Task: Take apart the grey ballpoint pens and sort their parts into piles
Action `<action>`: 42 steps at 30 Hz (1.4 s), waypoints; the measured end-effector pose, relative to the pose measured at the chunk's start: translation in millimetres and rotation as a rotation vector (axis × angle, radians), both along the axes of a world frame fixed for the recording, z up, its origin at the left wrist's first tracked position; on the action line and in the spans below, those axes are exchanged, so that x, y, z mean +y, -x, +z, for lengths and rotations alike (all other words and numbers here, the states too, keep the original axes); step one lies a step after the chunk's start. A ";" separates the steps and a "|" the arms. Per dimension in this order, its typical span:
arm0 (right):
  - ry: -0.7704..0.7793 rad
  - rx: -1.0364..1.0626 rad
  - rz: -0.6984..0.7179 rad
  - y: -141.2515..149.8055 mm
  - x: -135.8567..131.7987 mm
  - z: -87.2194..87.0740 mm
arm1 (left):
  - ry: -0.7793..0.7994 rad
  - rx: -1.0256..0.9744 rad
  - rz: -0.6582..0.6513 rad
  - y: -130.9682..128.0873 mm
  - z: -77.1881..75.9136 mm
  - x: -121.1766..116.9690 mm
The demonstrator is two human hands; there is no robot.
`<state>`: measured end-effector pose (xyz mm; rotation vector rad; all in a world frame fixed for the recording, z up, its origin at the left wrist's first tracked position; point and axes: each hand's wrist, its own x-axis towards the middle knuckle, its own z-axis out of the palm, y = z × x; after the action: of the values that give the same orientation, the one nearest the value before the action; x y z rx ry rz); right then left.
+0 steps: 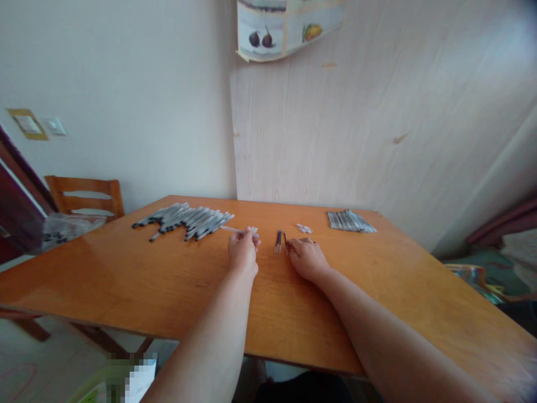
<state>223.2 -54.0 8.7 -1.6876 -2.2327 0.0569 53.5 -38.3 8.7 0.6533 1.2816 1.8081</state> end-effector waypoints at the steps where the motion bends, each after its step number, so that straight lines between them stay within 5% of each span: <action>1: 0.003 0.007 0.013 0.3 -0.4 0.0 | 0.000 -0.001 -0.001 0.1 -0.3 0.2; 42: 0.095 0.051 0.104 -1.1 18.6 -15.8 | 0.001 0.032 -0.043 -0.6 -5.9 3.6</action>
<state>224.2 -35.4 -7.0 -1.5970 -2.3111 0.2327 54.1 -34.6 2.8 0.7065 1.2800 1.7679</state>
